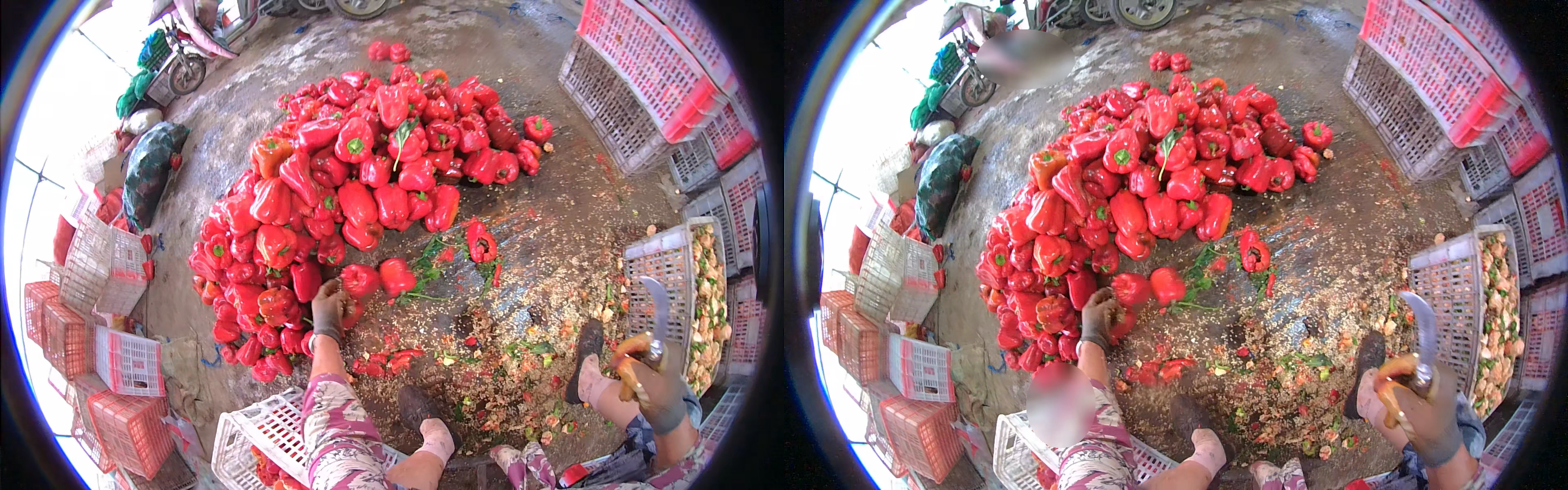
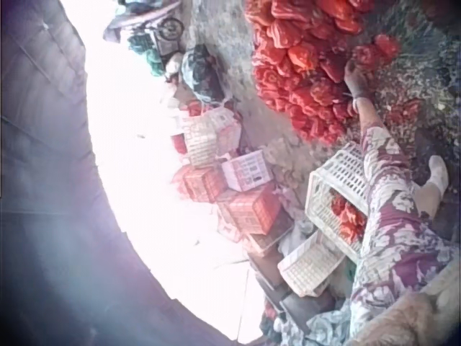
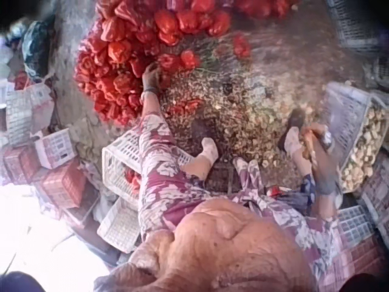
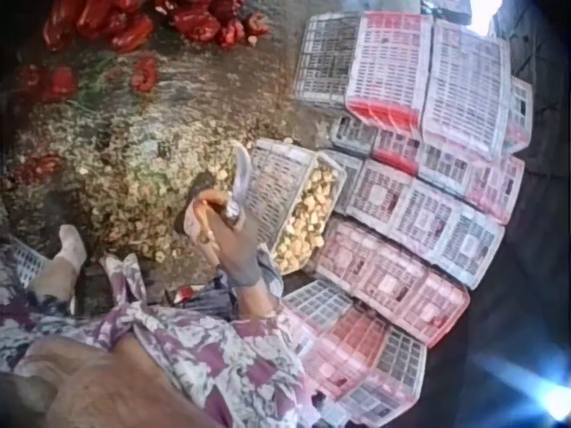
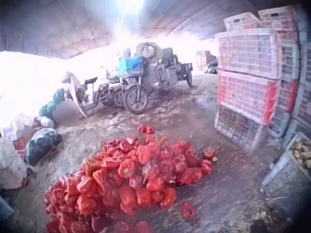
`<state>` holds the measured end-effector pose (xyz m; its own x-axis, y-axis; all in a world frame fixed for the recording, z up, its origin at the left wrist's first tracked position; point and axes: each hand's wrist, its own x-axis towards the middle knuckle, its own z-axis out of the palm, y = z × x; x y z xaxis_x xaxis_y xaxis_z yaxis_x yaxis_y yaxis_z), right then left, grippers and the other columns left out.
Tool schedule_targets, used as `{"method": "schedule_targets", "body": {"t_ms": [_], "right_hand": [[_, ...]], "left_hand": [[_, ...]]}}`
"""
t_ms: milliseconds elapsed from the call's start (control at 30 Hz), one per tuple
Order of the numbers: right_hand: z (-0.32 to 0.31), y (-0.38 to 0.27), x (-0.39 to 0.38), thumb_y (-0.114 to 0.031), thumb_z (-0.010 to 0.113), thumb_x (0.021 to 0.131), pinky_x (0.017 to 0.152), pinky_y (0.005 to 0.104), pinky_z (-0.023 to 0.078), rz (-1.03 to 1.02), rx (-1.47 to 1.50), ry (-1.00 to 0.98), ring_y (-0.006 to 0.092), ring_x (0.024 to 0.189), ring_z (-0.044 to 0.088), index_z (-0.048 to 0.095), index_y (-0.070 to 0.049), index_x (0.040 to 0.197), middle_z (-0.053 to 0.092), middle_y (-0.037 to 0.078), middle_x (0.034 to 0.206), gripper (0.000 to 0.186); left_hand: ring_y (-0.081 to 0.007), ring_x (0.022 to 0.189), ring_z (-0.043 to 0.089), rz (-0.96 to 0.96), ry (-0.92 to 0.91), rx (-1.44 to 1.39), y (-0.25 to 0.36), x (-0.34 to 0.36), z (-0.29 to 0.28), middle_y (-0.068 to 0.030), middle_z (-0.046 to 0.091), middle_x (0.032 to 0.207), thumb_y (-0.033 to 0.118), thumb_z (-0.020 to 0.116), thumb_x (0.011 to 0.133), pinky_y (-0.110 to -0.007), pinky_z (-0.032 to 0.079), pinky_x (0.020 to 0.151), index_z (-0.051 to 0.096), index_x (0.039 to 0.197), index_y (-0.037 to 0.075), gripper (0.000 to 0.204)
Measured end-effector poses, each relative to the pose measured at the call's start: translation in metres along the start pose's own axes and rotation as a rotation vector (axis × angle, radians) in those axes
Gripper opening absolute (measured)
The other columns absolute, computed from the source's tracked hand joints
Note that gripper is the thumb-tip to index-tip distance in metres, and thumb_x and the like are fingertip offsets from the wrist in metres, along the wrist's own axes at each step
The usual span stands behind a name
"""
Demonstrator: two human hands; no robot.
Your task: The person sits on the ground and uses a curved knife to core red bell peppers one by one. They remove the stems and seeds, placing the cored peppers into a white basket and discarding the waste into a separate crate.
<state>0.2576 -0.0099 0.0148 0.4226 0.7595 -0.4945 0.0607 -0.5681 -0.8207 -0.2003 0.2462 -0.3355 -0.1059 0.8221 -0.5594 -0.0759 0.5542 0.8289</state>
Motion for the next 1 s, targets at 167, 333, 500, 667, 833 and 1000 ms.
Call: {"method": "schedule_targets", "body": {"t_ms": [167, 333, 500, 667, 833, 1000], "right_hand": [[0.001, -0.010, -0.012, -0.010, 0.067, 0.087, 0.046, 0.0221, 0.042, -0.110, 0.074, -0.124, 0.0089, 0.049, 0.055, 0.068, 0.002, 0.091, 0.062, 0.005, 0.069, 0.012], [-0.013, -0.007, -0.030, -0.007, 0.066, 0.089, 0.049, 0.0247, 0.045, -0.066, 0.215, -0.121, 0.0089, 0.055, 0.057, 0.066, 0.003, 0.100, 0.062, 0.006, 0.075, 0.015], [-0.027, -0.001, -0.032, -0.005, 0.064, 0.087, 0.046, 0.0243, 0.045, -0.068, 0.238, -0.084, 0.0106, 0.050, 0.057, 0.067, 0.004, 0.097, 0.064, 0.007, 0.074, 0.014], [-0.042, -0.006, -0.030, 0.002, 0.062, 0.082, 0.051, 0.0250, 0.046, 0.004, 0.080, -0.070, 0.0109, 0.061, 0.061, 0.067, 0.005, 0.088, 0.065, 0.009, 0.078, 0.009], [-0.038, 0.001, -0.018, 0.001, 0.062, 0.077, 0.051, 0.0257, 0.047, 0.046, 0.067, 0.094, 0.0139, 0.055, 0.060, 0.065, 0.008, 0.088, 0.067, 0.013, 0.076, 0.014], [-0.041, 0.005, -0.018, -0.001, 0.061, 0.078, 0.048, 0.0250, 0.045, 0.099, 0.073, 0.088, 0.0124, 0.051, 0.058, 0.065, 0.007, 0.089, 0.065, 0.011, 0.075, 0.013]], "left_hand": [[-0.0255, 0.087, 0.067, 0.203, 0.065, 0.425, -0.022, -0.037, 0.031, -0.0131, 0.067, 0.108, 0.008, 0.071, 0.082, -0.036, 0.056, 0.071, 0.051, 0.137, 0.000, 0.059], [-0.0375, 0.115, 0.062, 0.325, 0.152, 0.845, 0.012, -0.087, 0.065, -0.0233, 0.063, 0.125, 0.021, 0.079, 0.076, -0.043, 0.050, 0.098, 0.043, 0.143, 0.002, 0.078], [-0.0387, 0.126, 0.054, 0.434, 0.046, 1.003, 0.029, -0.093, 0.110, -0.0251, 0.056, 0.136, 0.023, 0.080, 0.074, -0.043, 0.046, 0.103, 0.040, 0.145, 0.000, 0.085], [-0.0407, 0.134, 0.046, 0.636, 0.147, 0.962, -0.003, -0.026, 0.133, -0.0272, 0.048, 0.143, 0.022, 0.080, 0.074, -0.043, 0.041, 0.111, 0.033, 0.149, -0.002, 0.092], [-0.0449, 0.122, 0.053, 0.410, 0.045, 1.146, 0.004, 0.010, 0.159, -0.0280, 0.054, 0.133, 0.026, 0.080, 0.071, -0.049, 0.046, 0.103, 0.038, 0.145, 0.002, 0.088], [-0.0393, 0.100, 0.062, 0.391, 0.153, 0.826, -0.033, 0.007, 0.156, -0.0219, 0.063, 0.111, 0.018, 0.080, 0.073, -0.045, 0.051, 0.092, 0.052, 0.119, 0.000, 0.057]]}}
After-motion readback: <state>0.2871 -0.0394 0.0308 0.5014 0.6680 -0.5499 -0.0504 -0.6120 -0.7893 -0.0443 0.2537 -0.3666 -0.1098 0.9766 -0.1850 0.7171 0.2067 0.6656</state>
